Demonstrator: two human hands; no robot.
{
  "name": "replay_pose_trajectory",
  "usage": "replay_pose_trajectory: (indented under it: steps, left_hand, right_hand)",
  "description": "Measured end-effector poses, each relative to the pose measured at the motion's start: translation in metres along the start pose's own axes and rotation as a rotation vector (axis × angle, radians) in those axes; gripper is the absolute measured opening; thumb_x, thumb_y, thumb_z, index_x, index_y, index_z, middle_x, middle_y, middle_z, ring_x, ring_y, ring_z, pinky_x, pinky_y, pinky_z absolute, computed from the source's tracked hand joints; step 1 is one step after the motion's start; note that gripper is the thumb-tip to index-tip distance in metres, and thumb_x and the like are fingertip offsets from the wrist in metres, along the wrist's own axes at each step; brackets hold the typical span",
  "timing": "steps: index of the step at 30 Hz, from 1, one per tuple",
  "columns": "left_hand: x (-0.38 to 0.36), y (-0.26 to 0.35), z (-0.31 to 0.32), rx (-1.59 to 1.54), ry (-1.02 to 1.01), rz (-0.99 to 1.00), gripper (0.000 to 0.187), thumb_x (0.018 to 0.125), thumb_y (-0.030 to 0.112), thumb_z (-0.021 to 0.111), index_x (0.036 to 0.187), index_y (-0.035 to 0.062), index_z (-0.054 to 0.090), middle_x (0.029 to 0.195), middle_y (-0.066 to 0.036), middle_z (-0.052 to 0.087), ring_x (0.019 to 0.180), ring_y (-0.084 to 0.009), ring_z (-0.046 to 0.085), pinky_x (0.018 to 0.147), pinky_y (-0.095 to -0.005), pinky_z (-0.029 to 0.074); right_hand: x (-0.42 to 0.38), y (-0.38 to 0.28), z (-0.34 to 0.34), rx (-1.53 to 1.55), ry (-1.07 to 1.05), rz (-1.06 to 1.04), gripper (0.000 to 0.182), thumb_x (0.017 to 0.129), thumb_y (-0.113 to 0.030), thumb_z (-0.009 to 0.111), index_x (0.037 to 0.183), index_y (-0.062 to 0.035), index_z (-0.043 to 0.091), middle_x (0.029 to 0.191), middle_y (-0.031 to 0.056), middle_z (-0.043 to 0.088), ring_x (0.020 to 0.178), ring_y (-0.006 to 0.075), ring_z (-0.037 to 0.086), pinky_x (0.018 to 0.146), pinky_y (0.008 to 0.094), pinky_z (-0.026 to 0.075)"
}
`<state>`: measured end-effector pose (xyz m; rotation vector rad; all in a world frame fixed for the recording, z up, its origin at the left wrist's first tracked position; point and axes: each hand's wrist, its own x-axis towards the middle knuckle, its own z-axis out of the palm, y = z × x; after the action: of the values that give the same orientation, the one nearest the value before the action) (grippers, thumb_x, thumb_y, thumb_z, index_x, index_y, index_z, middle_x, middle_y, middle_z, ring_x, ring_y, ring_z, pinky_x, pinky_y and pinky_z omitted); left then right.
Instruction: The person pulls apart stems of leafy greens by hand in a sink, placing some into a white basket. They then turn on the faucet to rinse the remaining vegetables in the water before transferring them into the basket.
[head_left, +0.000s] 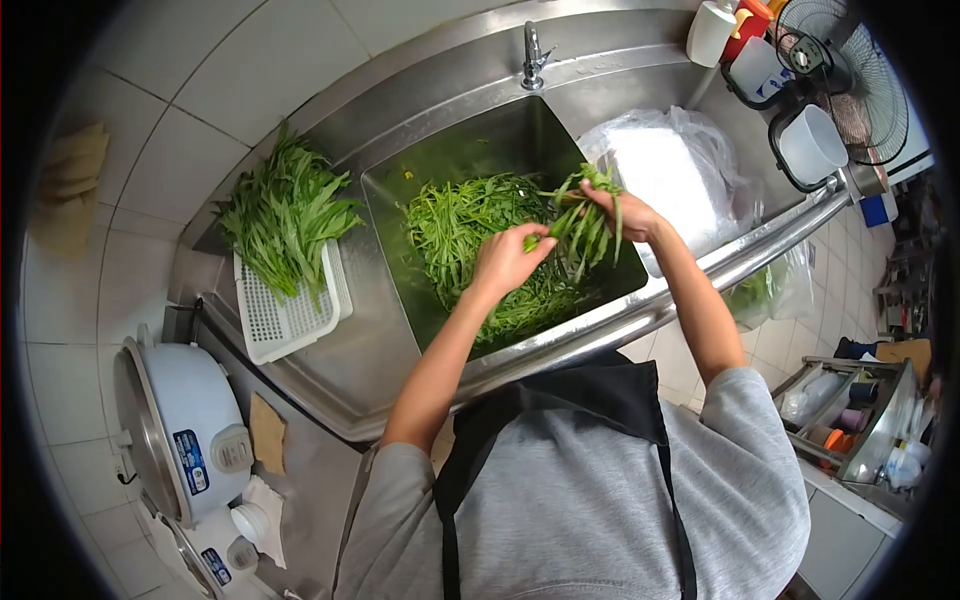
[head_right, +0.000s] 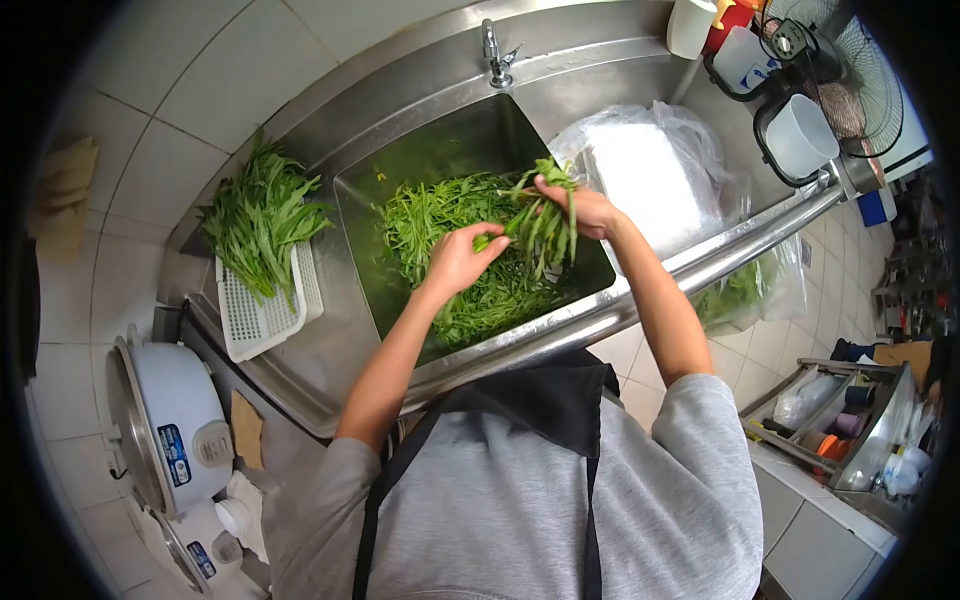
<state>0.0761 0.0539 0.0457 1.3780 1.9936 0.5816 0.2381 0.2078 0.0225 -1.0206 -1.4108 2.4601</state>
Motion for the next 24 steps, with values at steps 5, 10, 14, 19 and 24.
replay_pose_trajectory:
  steps: [5,10,14,19,24]
  left_hand:
    - [0.015,0.003,0.008,0.016,0.177,0.100,0.025,0.074,0.034,0.060,0.087,0.0131,0.064,0.049,-0.010,0.051,0.047,-0.0215,0.052,0.053,-0.0342,0.041]
    - [0.019,-0.025,0.002,-0.126,0.183,0.067,0.018,0.074,0.023,0.061,0.082,0.0077,0.062,0.065,-0.009,0.061,0.058,-0.0162,0.056,0.058,-0.0309,0.044]
    - [0.014,-0.025,-0.007,-0.132,0.119,0.072,0.019,0.074,0.024,0.061,0.084,0.0086,0.063,0.075,-0.011,0.063,0.067,-0.0177,0.060,0.065,-0.0307,0.045]
    - [0.008,-0.013,-0.013,-0.028,0.262,0.058,0.024,0.074,0.033,0.062,0.085,0.0117,0.064,0.072,-0.012,0.062,0.063,-0.0227,0.059,0.063,-0.0340,0.045]
    - [0.010,0.007,-0.025,0.117,0.189,-0.013,0.026,0.074,0.036,0.062,0.085,0.0127,0.065,0.058,-0.013,0.057,0.052,-0.0250,0.054,0.056,-0.0349,0.043]
  right_hand:
    - [0.001,-0.005,0.034,-0.045,-0.062,-0.020,0.050,0.083,-0.044,0.052,0.110,-0.0025,0.051,0.101,0.0058,0.055,0.084,0.0114,0.053,0.070,0.0274,0.047]
    - [0.017,0.008,0.001,-0.223,0.025,-0.104,0.044,0.082,-0.040,0.056,0.108,-0.0046,0.055,0.101,0.0045,0.055,0.087,0.0130,0.052,0.071,0.0283,0.046]
    - [0.011,-0.003,0.008,-0.109,0.027,-0.182,0.044,0.079,-0.036,0.060,0.108,-0.0035,0.055,0.102,0.0053,0.054,0.095,0.0136,0.049,0.082,0.0267,0.040]
    - [0.020,-0.006,0.024,-0.296,0.219,-0.226,0.038,0.073,-0.032,0.066,0.091,0.0001,0.058,0.088,0.0039,0.057,0.084,0.0112,0.049,0.074,0.0253,0.039]
    - [0.024,-0.004,0.045,-0.511,0.254,-0.335,0.035,0.073,-0.035,0.067,0.072,-0.0020,0.058,0.065,0.0026,0.056,0.061,0.0104,0.046,0.060,0.0275,0.039]
